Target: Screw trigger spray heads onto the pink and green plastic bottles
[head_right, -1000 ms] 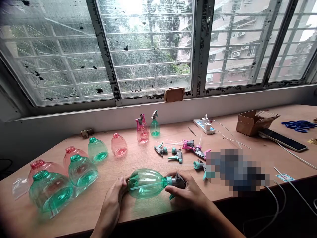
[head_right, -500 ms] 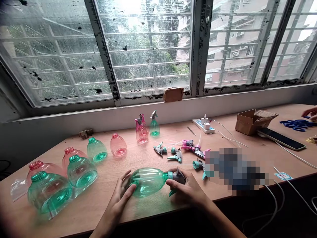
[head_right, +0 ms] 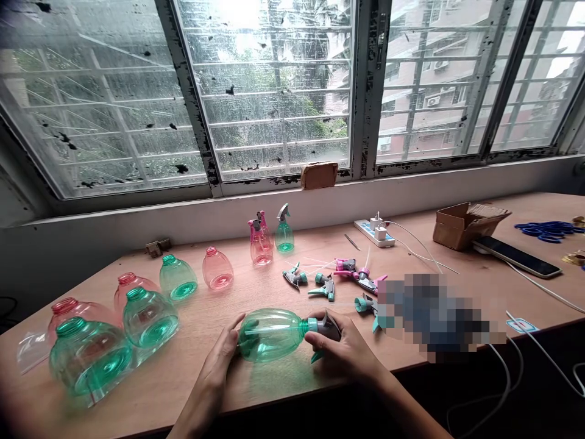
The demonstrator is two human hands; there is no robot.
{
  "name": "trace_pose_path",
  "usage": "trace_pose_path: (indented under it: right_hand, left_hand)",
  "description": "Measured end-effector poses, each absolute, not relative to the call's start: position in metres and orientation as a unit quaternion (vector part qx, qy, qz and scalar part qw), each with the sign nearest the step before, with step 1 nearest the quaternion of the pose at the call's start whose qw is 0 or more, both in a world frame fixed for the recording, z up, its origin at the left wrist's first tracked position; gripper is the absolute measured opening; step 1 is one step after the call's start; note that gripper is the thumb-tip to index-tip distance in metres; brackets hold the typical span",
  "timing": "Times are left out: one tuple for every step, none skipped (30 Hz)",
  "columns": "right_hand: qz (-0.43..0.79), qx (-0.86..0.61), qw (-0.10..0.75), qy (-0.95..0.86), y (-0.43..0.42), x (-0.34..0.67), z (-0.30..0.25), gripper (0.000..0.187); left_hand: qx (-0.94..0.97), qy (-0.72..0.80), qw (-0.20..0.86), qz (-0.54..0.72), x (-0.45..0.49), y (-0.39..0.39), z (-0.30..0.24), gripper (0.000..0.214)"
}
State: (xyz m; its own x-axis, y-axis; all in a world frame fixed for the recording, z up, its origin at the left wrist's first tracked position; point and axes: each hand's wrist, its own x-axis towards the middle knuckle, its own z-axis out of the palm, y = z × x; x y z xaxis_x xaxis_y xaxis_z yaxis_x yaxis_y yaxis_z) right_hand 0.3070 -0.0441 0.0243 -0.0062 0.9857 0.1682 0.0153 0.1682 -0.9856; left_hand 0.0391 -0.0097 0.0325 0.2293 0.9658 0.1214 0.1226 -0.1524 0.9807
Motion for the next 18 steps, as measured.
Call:
trace_pose_path:
  right_hand:
    - [0.453,-0.459,0.536,-0.544,-0.044,0.307,0.024,0.042]
    - [0.453,-0.461,0.536,-0.543,-0.044,0.307,0.023,0.042]
    - [0.453,-0.463,0.536,-0.541,-0.044,0.308,0.023,0.043]
    - [0.454,-0.465,0.534,-0.541,-0.044,0.308,0.022,0.043]
    - [0.455,-0.466,0.532,-0.541,-0.043,0.308,0.021,0.043]
    - [0.457,-0.467,0.528,-0.542,-0.043,0.308,0.02,0.043]
    - [0.458,-0.468,0.524,-0.545,-0.043,0.309,0.019,0.042]
    - [0.458,-0.468,0.52,-0.548,-0.043,0.309,0.019,0.042]
    - [0.458,-0.467,0.518,-0.551,-0.042,0.309,0.018,0.042]
    - [0.458,-0.467,0.517,-0.552,-0.042,0.308,0.019,0.042]
    - [0.458,-0.468,0.516,-0.552,-0.042,0.308,0.019,0.042]
    - [0.456,-0.469,0.516,-0.553,-0.042,0.308,0.02,0.041]
    - [0.452,-0.47,0.516,-0.555,-0.041,0.308,0.021,0.041]
    - [0.449,-0.472,0.515,-0.557,-0.041,0.308,0.021,0.04]
    - [0.446,-0.473,0.513,-0.56,-0.041,0.308,0.021,0.04]
    - [0.444,-0.474,0.512,-0.562,-0.041,0.308,0.021,0.04]
    - [0.443,-0.475,0.51,-0.564,-0.041,0.308,0.021,0.04]
    - [0.442,-0.478,0.508,-0.563,-0.041,0.308,0.021,0.041]
  left_hand:
    - [0.636,0.434,0.474,0.427,0.039,-0.01,0.034,0.061]
    - [0.65,0.427,0.468,0.42,0.039,-0.011,0.036,0.057]
    - [0.658,0.419,0.464,0.419,0.039,-0.012,0.036,0.054]
    - [0.658,0.414,0.464,0.424,0.039,-0.013,0.036,0.052]
    - [0.653,0.411,0.467,0.432,0.039,-0.014,0.036,0.05]
    - [0.647,0.409,0.471,0.438,0.038,-0.015,0.035,0.05]
    - [0.642,0.406,0.476,0.443,0.038,-0.015,0.034,0.05]
    - [0.639,0.403,0.48,0.446,0.037,-0.016,0.032,0.051]
    - [0.636,0.4,0.485,0.448,0.036,-0.017,0.031,0.052]
    - [0.633,0.396,0.49,0.45,0.036,-0.017,0.029,0.053]
    - [0.629,0.392,0.494,0.454,0.035,-0.017,0.028,0.053]
    - [0.625,0.387,0.498,0.46,0.035,-0.017,0.026,0.052]
    - [0.619,0.383,0.5,0.469,0.035,-0.016,0.025,0.051]
    - [0.612,0.381,0.501,0.478,0.035,-0.015,0.024,0.049]
    - [0.605,0.384,0.501,0.486,0.035,-0.013,0.024,0.047]
    - [0.598,0.391,0.5,0.49,0.035,-0.012,0.024,0.046]
    - [0.593,0.404,0.497,0.488,0.035,-0.011,0.024,0.046]
    - [0.591,0.419,0.491,0.483,0.035,-0.01,0.024,0.047]
